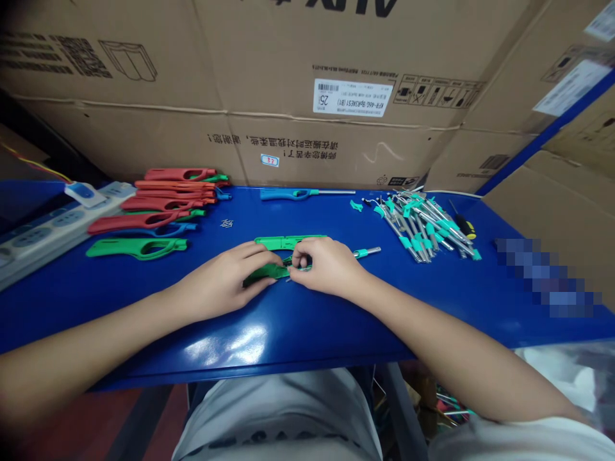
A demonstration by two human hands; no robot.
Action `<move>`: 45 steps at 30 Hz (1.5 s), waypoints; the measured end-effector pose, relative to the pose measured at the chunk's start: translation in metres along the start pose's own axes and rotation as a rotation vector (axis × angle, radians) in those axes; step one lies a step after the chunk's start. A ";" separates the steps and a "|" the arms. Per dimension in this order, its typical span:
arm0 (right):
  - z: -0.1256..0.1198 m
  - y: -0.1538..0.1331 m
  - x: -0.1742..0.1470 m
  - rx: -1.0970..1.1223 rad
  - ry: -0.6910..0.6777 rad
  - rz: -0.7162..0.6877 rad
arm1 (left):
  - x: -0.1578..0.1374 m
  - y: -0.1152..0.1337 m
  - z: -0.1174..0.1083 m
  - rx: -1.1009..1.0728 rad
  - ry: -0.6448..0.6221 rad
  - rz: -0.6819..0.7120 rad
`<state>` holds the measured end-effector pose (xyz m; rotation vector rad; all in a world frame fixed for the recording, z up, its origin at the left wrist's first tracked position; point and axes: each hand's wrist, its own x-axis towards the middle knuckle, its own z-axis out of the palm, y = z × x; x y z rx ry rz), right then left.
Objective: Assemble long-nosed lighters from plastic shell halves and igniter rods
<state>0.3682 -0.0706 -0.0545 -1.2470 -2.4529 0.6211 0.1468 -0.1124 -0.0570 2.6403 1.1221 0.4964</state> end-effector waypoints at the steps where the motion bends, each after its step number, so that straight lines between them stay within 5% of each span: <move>1: 0.000 -0.001 0.000 0.000 0.000 0.013 | 0.000 0.000 0.000 0.000 0.000 0.001; 14: -0.019 0.019 0.001 0.138 0.055 -0.136 | -0.002 0.004 -0.007 0.112 -0.046 0.000; 20: -0.036 0.025 -0.003 0.128 -0.189 -0.326 | -0.003 0.006 -0.013 0.203 -0.076 0.016; 45: -0.030 0.026 -0.002 -0.072 -0.220 -0.381 | -0.003 0.000 0.003 0.026 0.021 0.031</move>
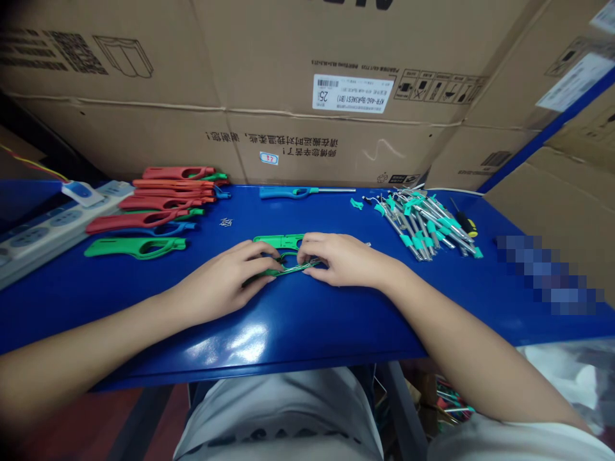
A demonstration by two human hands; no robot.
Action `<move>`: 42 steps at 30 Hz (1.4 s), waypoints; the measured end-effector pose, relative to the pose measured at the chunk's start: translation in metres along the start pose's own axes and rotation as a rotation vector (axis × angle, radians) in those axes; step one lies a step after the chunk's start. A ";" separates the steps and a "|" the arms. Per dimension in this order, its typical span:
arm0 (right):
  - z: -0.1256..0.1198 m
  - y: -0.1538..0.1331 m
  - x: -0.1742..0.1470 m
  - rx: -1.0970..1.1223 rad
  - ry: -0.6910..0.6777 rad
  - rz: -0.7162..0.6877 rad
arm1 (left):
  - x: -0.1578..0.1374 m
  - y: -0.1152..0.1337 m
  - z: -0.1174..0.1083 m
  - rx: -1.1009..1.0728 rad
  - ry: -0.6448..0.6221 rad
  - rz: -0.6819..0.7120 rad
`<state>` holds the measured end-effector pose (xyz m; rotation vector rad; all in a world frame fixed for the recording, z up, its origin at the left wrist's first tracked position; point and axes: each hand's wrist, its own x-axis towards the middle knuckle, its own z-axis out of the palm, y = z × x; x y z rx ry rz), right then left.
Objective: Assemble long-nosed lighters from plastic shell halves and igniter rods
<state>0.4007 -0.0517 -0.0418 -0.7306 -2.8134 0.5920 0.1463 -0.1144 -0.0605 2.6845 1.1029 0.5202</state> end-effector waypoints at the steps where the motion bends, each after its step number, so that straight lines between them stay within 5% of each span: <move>1: 0.000 0.000 0.000 -0.001 -0.002 -0.002 | 0.000 0.000 0.000 0.005 0.002 0.002; 25: 0.000 -0.003 -0.001 -0.061 0.012 -0.031 | -0.001 0.005 -0.005 0.257 0.013 0.036; 38: -0.004 -0.009 -0.003 -0.080 0.015 -0.035 | -0.002 0.000 -0.002 0.216 0.033 0.035; 42: -0.002 0.000 0.000 -0.054 0.147 -0.044 | -0.002 -0.002 -0.002 0.210 0.039 0.043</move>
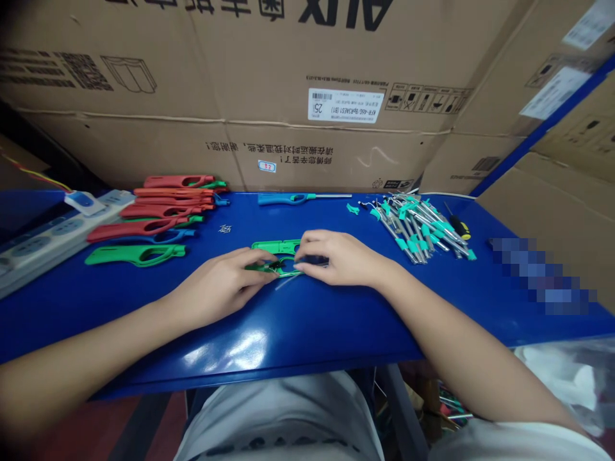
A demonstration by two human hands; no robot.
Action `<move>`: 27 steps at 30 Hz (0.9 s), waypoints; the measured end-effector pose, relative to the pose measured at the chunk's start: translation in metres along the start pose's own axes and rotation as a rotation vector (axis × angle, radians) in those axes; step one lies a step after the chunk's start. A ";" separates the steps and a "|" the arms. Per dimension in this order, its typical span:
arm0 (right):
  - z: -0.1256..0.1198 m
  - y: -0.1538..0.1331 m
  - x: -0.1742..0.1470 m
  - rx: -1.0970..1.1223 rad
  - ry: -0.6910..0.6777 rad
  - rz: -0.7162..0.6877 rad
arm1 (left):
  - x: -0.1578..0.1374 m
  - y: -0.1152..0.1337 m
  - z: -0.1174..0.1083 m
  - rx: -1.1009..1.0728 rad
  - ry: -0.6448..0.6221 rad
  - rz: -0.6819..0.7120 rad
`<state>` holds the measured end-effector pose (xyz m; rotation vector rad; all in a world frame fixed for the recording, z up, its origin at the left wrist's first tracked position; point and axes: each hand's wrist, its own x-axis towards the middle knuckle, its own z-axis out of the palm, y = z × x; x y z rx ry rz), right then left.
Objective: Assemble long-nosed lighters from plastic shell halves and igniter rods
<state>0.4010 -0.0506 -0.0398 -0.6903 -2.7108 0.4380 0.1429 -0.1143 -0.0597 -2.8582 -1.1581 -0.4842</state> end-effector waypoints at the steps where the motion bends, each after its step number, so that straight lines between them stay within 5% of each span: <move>1: 0.001 0.005 0.001 -0.039 0.061 0.020 | 0.000 -0.001 0.000 0.000 0.001 0.001; 5: 0.004 0.035 0.001 -0.315 0.246 0.293 | -0.001 -0.003 0.002 -0.001 0.008 0.002; 9: 0.005 0.078 -0.008 -0.432 0.249 0.559 | 0.000 -0.003 0.002 -0.014 0.019 0.014; 14: 0.003 0.108 -0.015 -0.398 0.223 0.566 | 0.000 -0.004 0.003 -0.036 0.018 0.016; 21: -0.001 0.096 -0.009 -0.283 0.313 0.559 | 0.001 -0.002 0.000 -0.109 0.004 -0.017; 27: 0.000 0.087 -0.002 0.181 0.458 0.665 | 0.001 0.002 -0.003 -0.148 -0.010 -0.103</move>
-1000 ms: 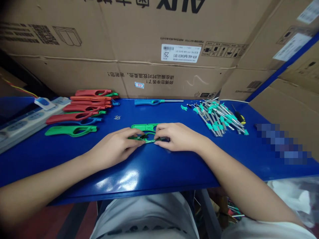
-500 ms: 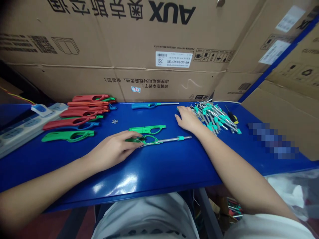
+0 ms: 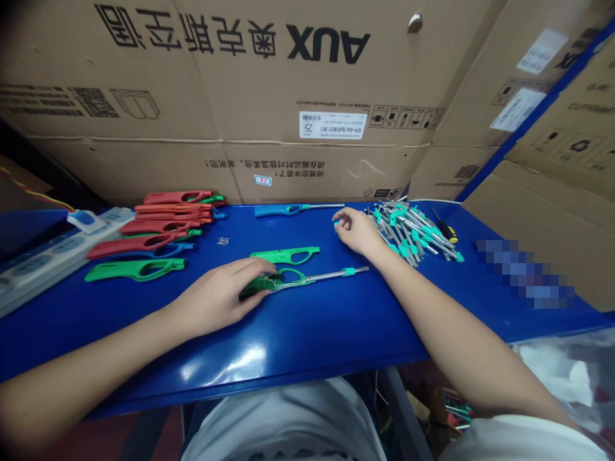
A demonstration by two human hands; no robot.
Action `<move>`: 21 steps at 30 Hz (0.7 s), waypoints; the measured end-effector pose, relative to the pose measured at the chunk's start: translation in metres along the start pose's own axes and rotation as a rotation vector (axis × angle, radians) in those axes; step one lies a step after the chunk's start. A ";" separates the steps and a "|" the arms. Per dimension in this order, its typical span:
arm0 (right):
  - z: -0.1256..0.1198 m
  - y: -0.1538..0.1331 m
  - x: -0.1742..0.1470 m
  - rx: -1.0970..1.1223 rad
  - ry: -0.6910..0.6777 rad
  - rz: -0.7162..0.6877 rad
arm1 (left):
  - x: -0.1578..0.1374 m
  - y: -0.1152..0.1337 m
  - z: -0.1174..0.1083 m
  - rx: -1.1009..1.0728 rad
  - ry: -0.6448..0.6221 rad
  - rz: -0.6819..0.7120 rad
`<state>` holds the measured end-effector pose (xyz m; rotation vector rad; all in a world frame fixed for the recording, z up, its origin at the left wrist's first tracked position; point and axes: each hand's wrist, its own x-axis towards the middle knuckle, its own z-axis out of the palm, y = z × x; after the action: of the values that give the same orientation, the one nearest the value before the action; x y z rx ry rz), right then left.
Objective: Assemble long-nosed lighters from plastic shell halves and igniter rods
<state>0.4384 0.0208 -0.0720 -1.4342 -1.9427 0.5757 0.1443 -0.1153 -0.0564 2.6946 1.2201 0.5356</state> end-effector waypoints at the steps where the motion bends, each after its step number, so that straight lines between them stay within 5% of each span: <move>1: 0.001 -0.002 0.000 0.100 -0.011 0.041 | 0.000 0.000 0.000 -0.002 0.001 -0.007; 5: -0.001 -0.005 -0.001 0.284 -0.090 0.104 | -0.001 -0.001 0.002 -0.009 0.001 -0.018; 14: -0.012 -0.009 -0.011 -0.383 -0.205 -0.077 | 0.000 0.001 0.000 -0.016 -0.006 -0.020; 21: -0.013 -0.027 -0.016 -0.254 -0.083 -0.174 | 0.002 -0.005 0.003 -0.076 0.004 -0.040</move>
<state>0.4331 -0.0035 -0.0483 -1.3895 -2.2441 0.3218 0.1433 -0.1107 -0.0600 2.6017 1.2264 0.5698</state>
